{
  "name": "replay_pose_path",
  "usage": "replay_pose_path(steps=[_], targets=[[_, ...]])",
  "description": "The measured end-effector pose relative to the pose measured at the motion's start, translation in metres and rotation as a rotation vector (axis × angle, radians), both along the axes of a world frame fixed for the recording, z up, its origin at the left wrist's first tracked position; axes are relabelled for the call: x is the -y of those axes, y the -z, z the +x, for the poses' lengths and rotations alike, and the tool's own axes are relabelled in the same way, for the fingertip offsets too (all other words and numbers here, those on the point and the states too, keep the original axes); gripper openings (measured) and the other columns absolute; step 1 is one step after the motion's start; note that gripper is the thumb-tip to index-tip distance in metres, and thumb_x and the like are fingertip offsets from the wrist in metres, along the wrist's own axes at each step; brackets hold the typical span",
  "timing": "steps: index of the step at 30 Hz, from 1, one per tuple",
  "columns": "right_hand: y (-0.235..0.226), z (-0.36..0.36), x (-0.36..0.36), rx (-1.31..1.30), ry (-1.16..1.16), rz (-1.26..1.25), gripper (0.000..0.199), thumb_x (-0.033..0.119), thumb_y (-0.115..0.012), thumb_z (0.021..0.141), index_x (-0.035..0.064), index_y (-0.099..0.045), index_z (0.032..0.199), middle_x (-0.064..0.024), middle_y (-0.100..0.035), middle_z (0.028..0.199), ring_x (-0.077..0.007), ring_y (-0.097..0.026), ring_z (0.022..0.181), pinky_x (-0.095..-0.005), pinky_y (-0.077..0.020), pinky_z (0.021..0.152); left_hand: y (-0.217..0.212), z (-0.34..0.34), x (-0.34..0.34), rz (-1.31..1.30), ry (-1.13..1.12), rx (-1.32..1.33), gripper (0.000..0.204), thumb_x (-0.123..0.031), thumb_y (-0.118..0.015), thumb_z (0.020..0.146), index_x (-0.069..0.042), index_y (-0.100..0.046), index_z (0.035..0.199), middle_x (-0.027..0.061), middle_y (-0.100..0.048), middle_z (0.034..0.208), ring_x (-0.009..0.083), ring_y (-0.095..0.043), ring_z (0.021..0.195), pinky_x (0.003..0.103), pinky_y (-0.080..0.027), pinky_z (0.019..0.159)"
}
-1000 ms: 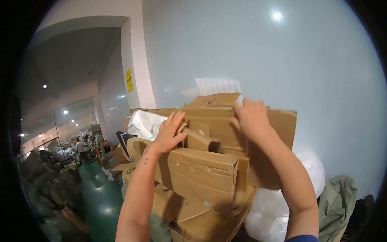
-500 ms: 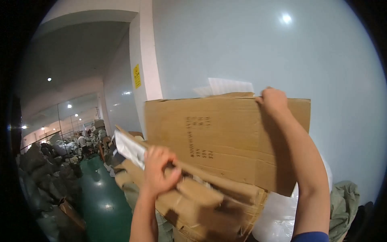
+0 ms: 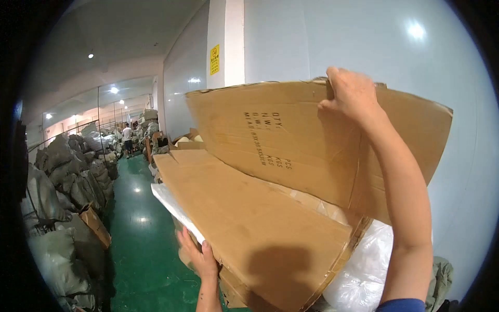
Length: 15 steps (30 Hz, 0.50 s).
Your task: Arrange foam bike saddle components on a workbench and prepare them for processing with a spray tool.
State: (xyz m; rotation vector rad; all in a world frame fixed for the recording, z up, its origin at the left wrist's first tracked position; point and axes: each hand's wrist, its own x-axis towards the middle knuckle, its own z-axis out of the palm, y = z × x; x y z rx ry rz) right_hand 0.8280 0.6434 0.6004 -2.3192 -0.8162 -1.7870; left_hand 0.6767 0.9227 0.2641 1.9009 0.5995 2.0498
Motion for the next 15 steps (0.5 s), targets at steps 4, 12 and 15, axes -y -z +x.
replay_pose_path(steps=[4, 12, 15], targets=[[-0.023, -0.032, 0.021, 0.309, -0.090, 0.098, 0.046, 0.027, -0.079, 0.063, 0.0054, -0.046, 0.086, -0.0128, -0.059, 0.079, -0.0343, -0.057, 0.076, -0.0400, -0.0445, 0.063, 0.006, 0.065, 0.040, -0.441, 0.666, 0.259, 0.078, -0.012, -0.053, 0.081, -0.001, -0.008, 0.144, 0.0239, -0.019, 0.145, 0.0378, -0.018, 0.135, 0.042, -0.015, 0.111], [-0.007, -0.055, 0.075, 0.472, -0.129, 0.220, 0.036, 0.026, -0.074, 0.069, 0.0092, -0.051, 0.090, -0.0121, -0.058, 0.075, -0.0327, -0.057, 0.072, -0.0391, -0.0453, 0.060, -0.081, 0.169, -0.021, -0.577, 0.657, 0.001, 0.079, -0.036, -0.057, 0.084, -0.012, -0.012, 0.146, 0.0246, -0.043, 0.131, 0.0386, -0.040, 0.121, 0.042, -0.034, 0.098], [0.091, -0.077, 0.022, 0.410, -0.100, 0.000, 0.020, 0.012, -0.065, 0.066, 0.0078, -0.047, 0.072, -0.0103, -0.049, 0.067, -0.0280, -0.051, 0.059, -0.0396, -0.0411, 0.053, -0.060, 0.145, -0.089, -0.744, 0.985, -0.063, 0.071, -0.021, -0.059, 0.080, -0.013, -0.027, 0.142, 0.0099, -0.052, 0.118, 0.0218, -0.049, 0.106, 0.032, -0.039, 0.091]])
